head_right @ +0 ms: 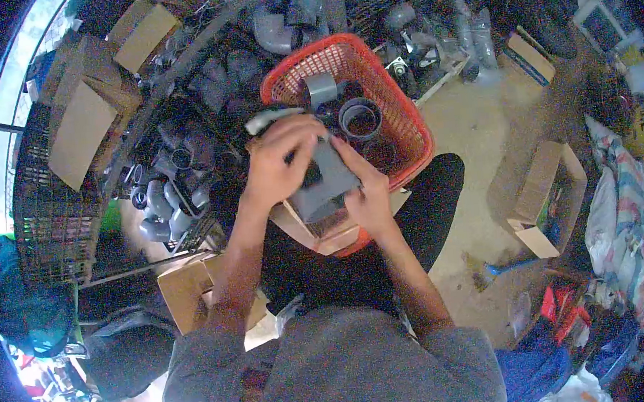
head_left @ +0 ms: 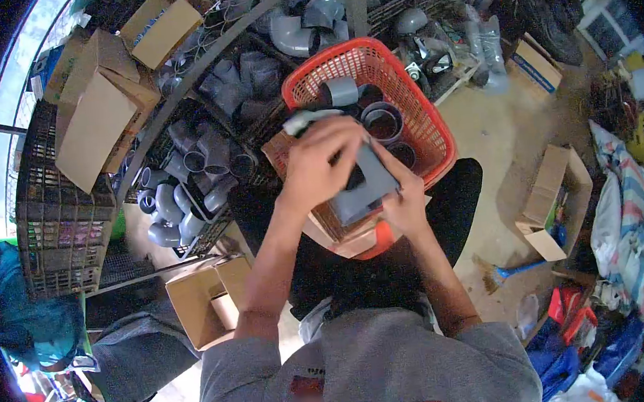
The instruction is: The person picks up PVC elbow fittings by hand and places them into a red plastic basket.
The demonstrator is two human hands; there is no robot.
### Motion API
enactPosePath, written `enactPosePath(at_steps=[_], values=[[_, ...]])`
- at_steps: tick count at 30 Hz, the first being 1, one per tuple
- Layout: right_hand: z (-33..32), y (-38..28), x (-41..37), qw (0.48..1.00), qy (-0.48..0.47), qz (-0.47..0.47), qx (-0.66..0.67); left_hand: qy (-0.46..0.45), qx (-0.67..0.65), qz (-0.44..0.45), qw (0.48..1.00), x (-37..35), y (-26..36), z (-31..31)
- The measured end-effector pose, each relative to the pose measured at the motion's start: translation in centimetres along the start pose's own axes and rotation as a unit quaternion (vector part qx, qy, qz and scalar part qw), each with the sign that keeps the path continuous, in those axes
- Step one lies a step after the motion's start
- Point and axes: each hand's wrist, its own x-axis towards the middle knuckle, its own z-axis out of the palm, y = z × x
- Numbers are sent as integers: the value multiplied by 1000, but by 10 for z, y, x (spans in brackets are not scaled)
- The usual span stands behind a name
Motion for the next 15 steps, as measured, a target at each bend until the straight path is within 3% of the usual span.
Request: enactPosePath(at_steps=[1, 3, 7, 8, 10, 11, 13, 14, 15], values=[[1, -10, 4, 999, 30, 22, 32, 47, 15, -60, 997, 3, -4, 4], [1, -12, 8, 995, 60, 42, 63, 84, 93, 6, 992, -9, 2, 20], [11, 21, -5, 975, 135, 79, 160, -55, -12, 78, 995, -39, 37, 17], [19, 36, -13, 934, 179, 149, 270, -52, -11, 79, 995, -40, 31, 18], [24, 20, -15, 811, 210, 300, 456, 71, -6, 16, 997, -48, 9, 25], [28, 16, -19, 811, 208, 302, 457, 134, 13, -40, 990, -48, -3, 30], [35, 3, -15, 807, 152, 329, 466, 144, 27, -24, 989, -42, 10, 28], [37, -11, -15, 773, 167, 341, 508, 155, 38, -11, 987, -39, 20, 27], [34, -14, -19, 775, 165, 341, 506, 167, 48, -1, 985, -42, 28, 28]])
